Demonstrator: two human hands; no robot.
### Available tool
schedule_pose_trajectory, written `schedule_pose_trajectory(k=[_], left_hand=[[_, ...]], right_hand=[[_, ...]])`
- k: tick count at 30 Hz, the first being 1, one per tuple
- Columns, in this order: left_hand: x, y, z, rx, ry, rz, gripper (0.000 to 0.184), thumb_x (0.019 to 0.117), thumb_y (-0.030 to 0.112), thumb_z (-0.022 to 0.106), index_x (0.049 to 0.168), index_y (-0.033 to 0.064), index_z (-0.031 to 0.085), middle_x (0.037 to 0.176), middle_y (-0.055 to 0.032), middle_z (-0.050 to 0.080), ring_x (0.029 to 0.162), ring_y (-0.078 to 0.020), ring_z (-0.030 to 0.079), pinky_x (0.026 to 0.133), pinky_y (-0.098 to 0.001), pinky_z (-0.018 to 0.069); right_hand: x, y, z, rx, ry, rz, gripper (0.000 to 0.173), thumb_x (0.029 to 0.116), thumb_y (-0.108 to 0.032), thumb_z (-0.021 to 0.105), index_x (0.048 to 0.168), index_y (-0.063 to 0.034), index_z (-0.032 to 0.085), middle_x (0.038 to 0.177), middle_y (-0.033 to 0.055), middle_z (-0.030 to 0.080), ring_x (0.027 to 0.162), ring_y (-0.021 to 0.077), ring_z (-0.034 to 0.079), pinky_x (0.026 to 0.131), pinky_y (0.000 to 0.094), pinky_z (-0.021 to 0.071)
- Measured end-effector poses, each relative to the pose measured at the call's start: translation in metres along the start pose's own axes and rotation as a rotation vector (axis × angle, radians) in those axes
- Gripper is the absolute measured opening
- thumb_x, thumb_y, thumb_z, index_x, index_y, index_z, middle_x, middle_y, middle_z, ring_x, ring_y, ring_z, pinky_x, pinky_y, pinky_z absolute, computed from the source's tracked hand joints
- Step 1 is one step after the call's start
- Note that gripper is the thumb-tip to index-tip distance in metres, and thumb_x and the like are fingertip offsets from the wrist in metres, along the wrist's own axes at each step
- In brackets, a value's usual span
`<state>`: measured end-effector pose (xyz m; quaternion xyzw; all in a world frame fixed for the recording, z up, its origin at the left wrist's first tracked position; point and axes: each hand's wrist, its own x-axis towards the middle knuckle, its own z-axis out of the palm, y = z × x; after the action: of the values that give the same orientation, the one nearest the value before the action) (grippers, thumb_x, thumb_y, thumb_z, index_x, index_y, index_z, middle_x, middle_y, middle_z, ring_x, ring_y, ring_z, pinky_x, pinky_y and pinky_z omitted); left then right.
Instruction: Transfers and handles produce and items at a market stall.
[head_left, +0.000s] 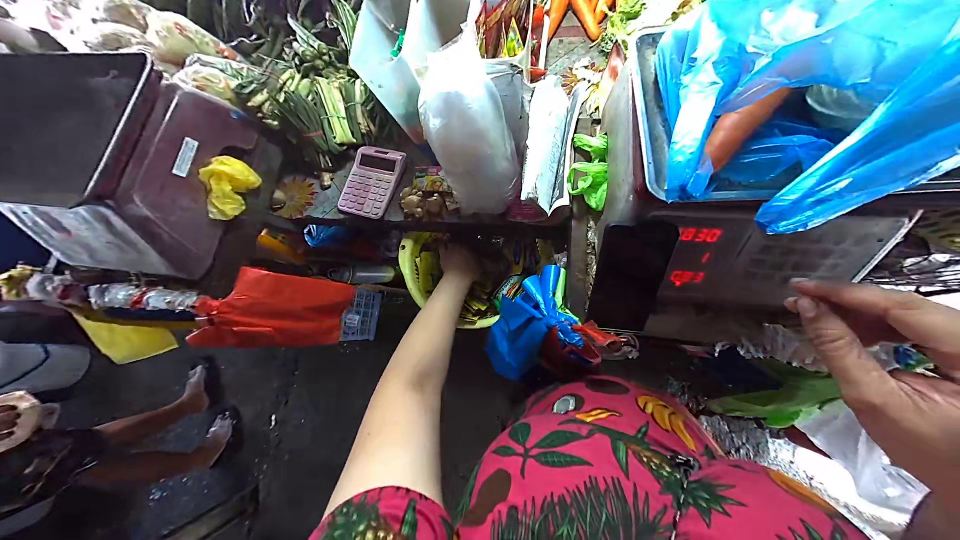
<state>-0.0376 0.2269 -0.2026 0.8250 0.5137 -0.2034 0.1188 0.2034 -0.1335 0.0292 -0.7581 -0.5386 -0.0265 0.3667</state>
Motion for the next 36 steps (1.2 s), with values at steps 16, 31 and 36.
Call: schedule_pose_trajectory(k=[16, 31, 36], left_hand=[[0.005, 0.015, 0.001, -0.046, -0.047, -0.189, 0.072, 0.0886, 0.050, 0.072, 0.137, -0.0010, 0.059, 0.145, -0.0329, 0.049, 0.139, -0.0514, 0.042, 0.110, -0.0723, 0.0294], [0.051, -0.006, 0.018, -0.121, -0.196, -0.217, 0.071, 0.0926, 0.057, 0.065, 0.143, 0.0069, 0.057, 0.157, -0.0308, 0.036, 0.148, -0.0538, 0.024, 0.109, -0.0821, 0.0165], [0.049, -0.014, 0.017, -0.173, -0.204, -0.139, 0.060, 0.0918, 0.054, 0.067, 0.134, 0.0107, 0.065, 0.148, -0.0227, 0.052, 0.143, -0.0476, 0.038, 0.108, -0.0823, 0.0191]], right_hand=[[-0.026, 0.007, -0.023, -0.098, 0.068, 0.115, 0.029, 0.1023, -0.022, 0.063, 0.110, 0.0026, 0.075, 0.094, 0.0170, 0.075, 0.081, 0.0080, 0.071, 0.074, 0.0185, 0.0564], [-0.032, 0.010, -0.016, -0.093, 0.021, 0.159, 0.029, 0.1024, -0.022, 0.063, 0.111, 0.0025, 0.075, 0.095, 0.0187, 0.075, 0.083, 0.0118, 0.072, 0.075, 0.0218, 0.0573], [-0.025, 0.008, -0.008, -0.101, -0.013, 0.113, 0.030, 0.1030, -0.026, 0.062, 0.113, -0.0007, 0.075, 0.093, 0.0161, 0.075, 0.080, 0.0123, 0.071, 0.073, 0.0241, 0.0567]])
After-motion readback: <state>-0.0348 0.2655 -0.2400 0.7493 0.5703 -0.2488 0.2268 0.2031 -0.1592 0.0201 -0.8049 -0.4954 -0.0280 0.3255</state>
